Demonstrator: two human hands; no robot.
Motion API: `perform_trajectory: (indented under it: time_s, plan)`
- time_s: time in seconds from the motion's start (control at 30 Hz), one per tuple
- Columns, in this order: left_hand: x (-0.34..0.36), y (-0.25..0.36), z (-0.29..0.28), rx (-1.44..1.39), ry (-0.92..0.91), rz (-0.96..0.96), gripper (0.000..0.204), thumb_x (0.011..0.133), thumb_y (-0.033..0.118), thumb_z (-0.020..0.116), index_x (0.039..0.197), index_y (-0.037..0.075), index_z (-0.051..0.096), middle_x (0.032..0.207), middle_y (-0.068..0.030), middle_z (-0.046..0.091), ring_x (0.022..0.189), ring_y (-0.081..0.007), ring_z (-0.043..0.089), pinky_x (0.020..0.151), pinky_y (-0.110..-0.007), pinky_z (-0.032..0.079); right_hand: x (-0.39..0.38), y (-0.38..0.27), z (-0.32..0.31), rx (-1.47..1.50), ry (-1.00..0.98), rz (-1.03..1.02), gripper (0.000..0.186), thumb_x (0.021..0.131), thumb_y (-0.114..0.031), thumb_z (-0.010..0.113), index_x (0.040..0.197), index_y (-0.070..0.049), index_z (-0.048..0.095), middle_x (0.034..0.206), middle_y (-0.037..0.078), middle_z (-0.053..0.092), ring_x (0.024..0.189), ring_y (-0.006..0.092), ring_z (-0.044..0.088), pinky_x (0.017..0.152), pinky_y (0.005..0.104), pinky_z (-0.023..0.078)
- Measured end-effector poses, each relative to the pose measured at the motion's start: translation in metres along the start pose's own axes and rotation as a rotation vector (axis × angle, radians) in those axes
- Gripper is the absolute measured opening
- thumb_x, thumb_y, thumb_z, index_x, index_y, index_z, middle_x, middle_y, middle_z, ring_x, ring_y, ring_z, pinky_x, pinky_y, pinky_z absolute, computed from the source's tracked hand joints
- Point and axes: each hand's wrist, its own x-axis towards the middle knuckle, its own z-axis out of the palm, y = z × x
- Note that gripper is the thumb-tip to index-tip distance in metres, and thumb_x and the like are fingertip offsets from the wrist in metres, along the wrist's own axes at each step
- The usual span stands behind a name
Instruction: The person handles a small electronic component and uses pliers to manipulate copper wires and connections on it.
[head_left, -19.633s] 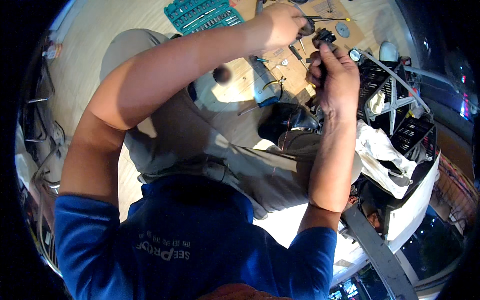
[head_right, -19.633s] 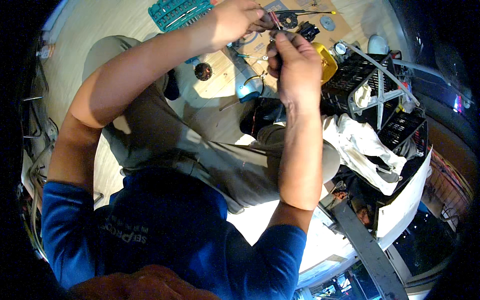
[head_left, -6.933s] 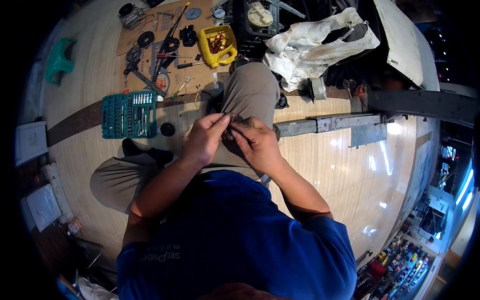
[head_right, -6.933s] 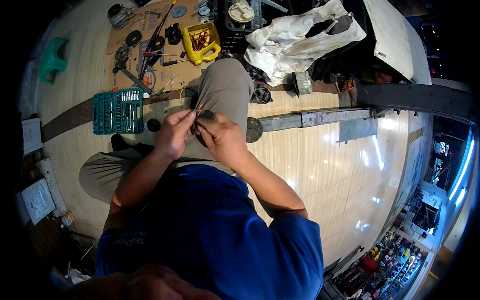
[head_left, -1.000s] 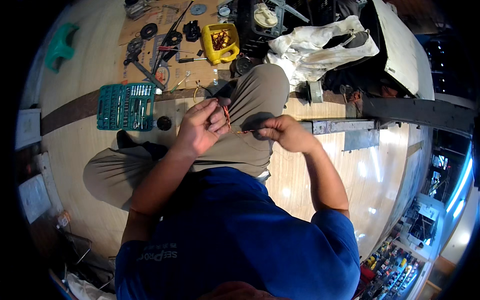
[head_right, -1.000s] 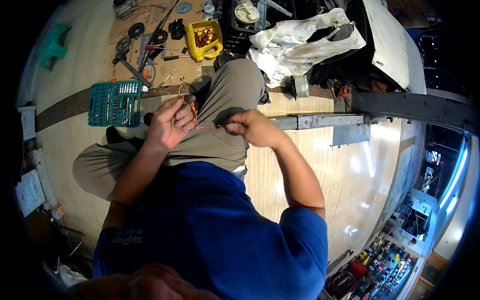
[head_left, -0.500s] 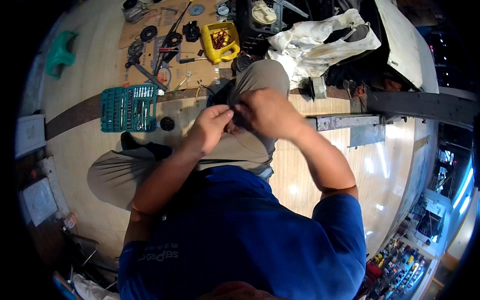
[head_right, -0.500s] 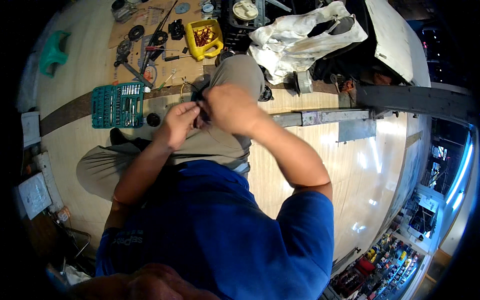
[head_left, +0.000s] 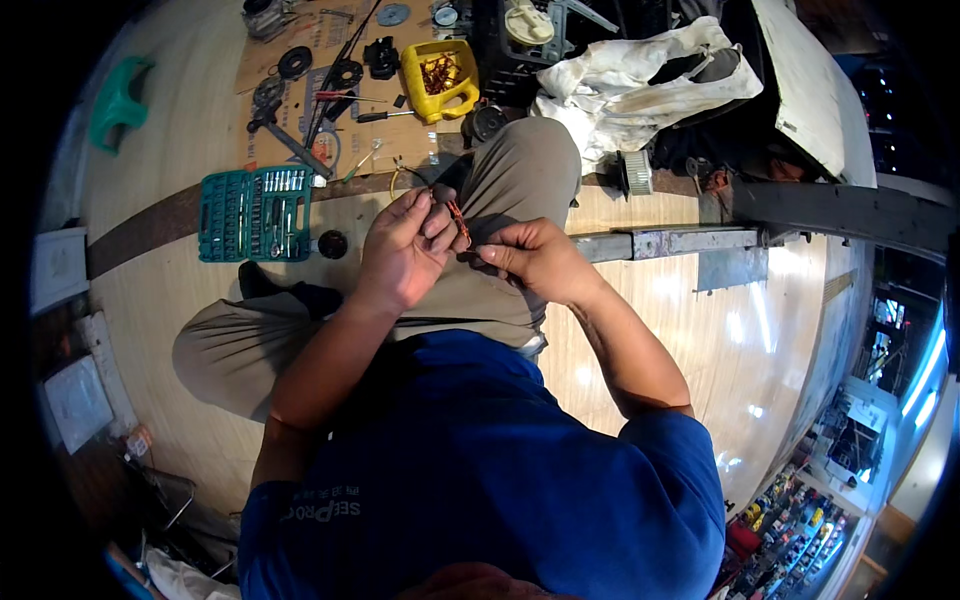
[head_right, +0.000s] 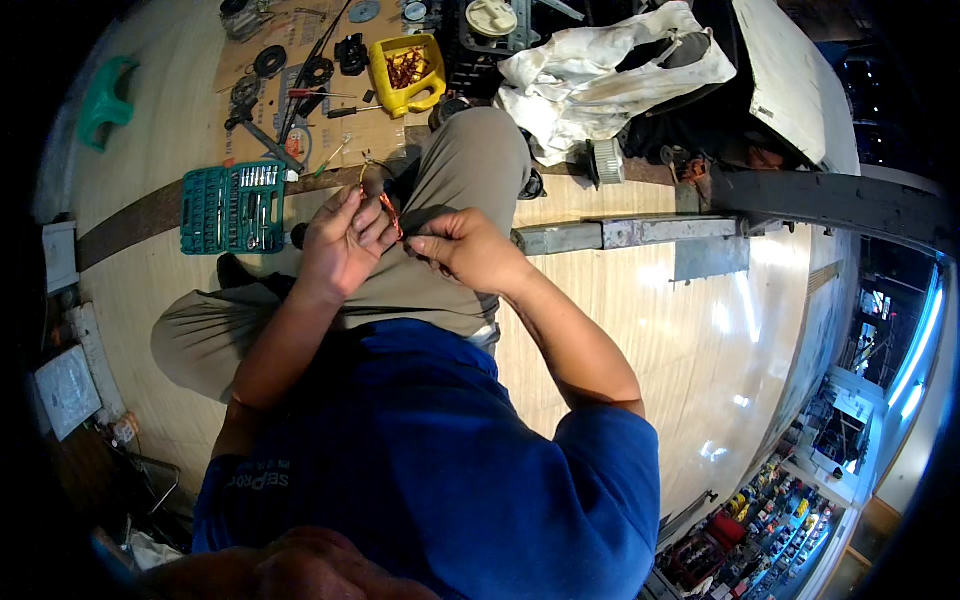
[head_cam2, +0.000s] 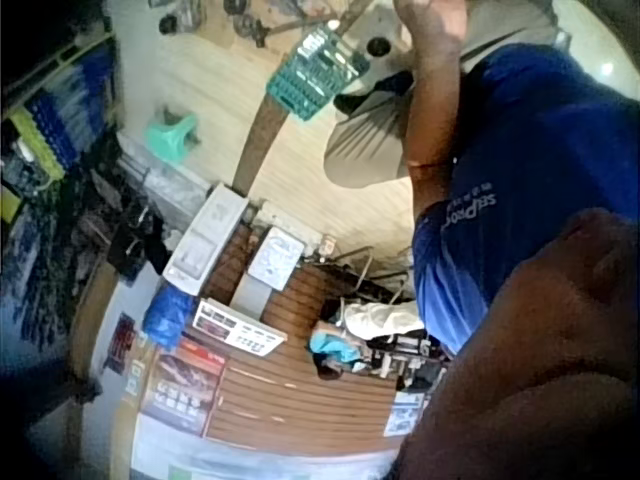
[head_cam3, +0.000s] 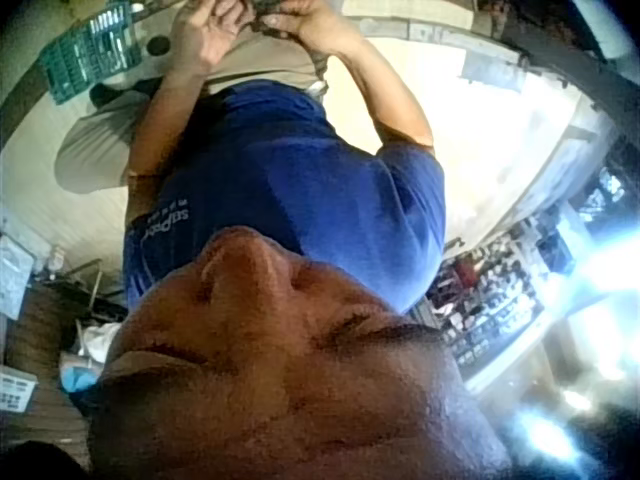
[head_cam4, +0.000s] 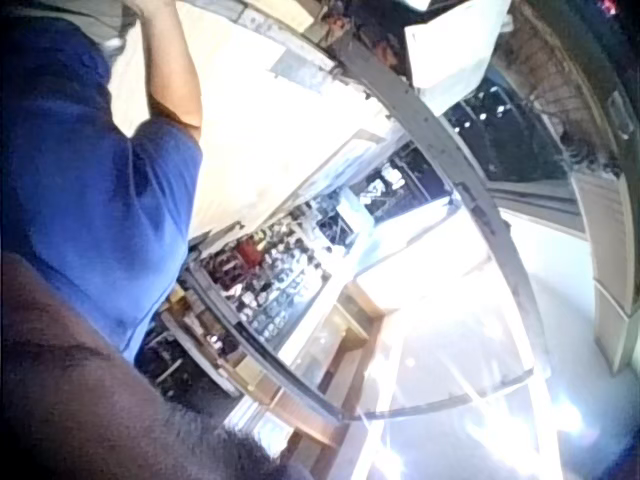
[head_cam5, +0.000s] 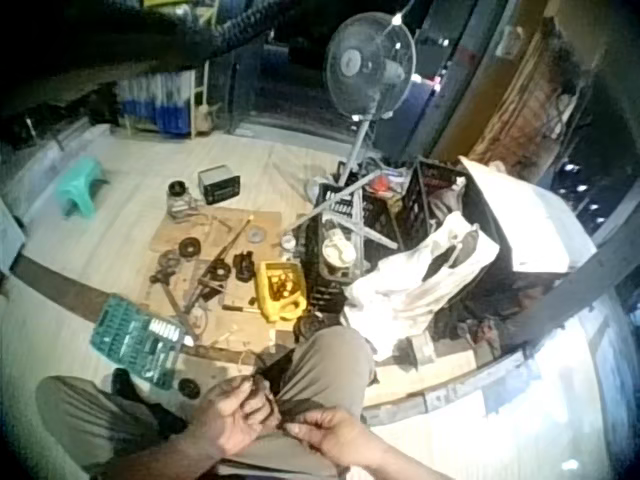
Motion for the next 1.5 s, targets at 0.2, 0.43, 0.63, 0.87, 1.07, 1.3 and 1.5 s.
perform_trajectory:
  time_s: [0.2,0.43,0.63,0.87,1.07,1.3,1.5]
  plan:
    - [-0.005,0.001,0.005,0.116,-0.034,-0.14,0.019,0.098,0.018,0.044,0.098,0.005,0.058,0.065,0.0035,0.04,0.053,-0.0069,0.033,0.055,-0.024,0.032,0.001,-0.015,-0.011,-0.039,-0.048,0.005,0.015,0.089,-0.015,0.064,0.083,-0.001,0.066,0.061,-0.001,0.056,0.054,0.0048,0.049,0.049,0.0216,0.039]
    - [-0.006,-0.006,0.002,0.212,-0.008,-0.125,0.02,0.099,0.018,0.043,0.097,0.004,0.057,0.065,0.0025,0.039,0.053,-0.0059,0.031,0.054,-0.023,0.032,0.005,0.0,0.014,0.099,0.062,-0.168,0.009,0.087,-0.007,0.064,0.089,0.001,0.063,0.071,0.002,0.062,0.063,0.0066,0.055,0.057,0.0214,0.045]
    - [-0.008,0.0,-0.003,0.236,-0.005,-0.125,0.018,0.098,0.016,0.045,0.095,0.002,0.056,0.067,-0.0019,0.047,0.051,-0.0063,0.034,0.052,-0.021,0.031,0.003,0.002,0.024,0.193,0.104,-0.277,0.01,0.088,-0.004,0.063,0.094,0.003,0.061,0.076,0.003,0.062,0.065,0.0068,0.056,0.058,0.0219,0.046]
    - [-0.012,0.005,-0.016,0.215,-0.135,-0.187,0.016,0.097,0.015,0.048,0.099,0.001,0.057,0.071,-0.005,0.051,0.052,-0.0082,0.037,0.052,-0.024,0.034,-0.003,-0.002,0.025,0.257,0.065,-0.247,0.012,0.089,-0.005,0.061,0.098,0.002,0.057,0.075,0.003,0.061,0.063,0.0072,0.055,0.054,0.0214,0.045]
    - [-0.015,0.007,-0.023,0.315,-0.163,-0.208,0.016,0.096,0.014,0.051,0.1,0.0,0.057,0.074,-0.0064,0.052,0.056,-0.0093,0.038,0.055,-0.024,0.035,-0.006,0.005,0.026,0.189,0.028,-0.253,0.009,0.09,-0.003,0.06,0.097,0.002,0.057,0.075,0.003,0.061,0.064,0.0076,0.056,0.054,0.0212,0.046]
    - [-0.016,0.004,-0.029,0.394,-0.267,-0.154,0.02,0.096,0.018,0.052,0.097,-0.001,0.058,0.074,-0.0044,0.051,0.057,-0.0085,0.038,0.055,-0.023,0.035,-0.003,0.009,0.035,-0.14,0.266,-0.459,0.013,0.083,-0.004,0.062,0.095,0.001,0.057,0.073,0.011,0.063,0.065,0.015,0.062,0.057,0.0295,0.049]
    - [-0.017,0.008,-0.023,0.398,-0.295,-0.222,0.022,0.096,0.02,0.053,0.097,-0.001,0.058,0.073,-0.004,0.051,0.056,-0.0082,0.037,0.055,-0.024,0.034,-0.007,0.0,0.029,-0.371,0.269,-0.571,0.014,0.081,-0.002,0.058,0.094,-0.001,0.057,0.075,0.017,0.062,0.069,0.033,0.064,0.06,0.0341,0.05]
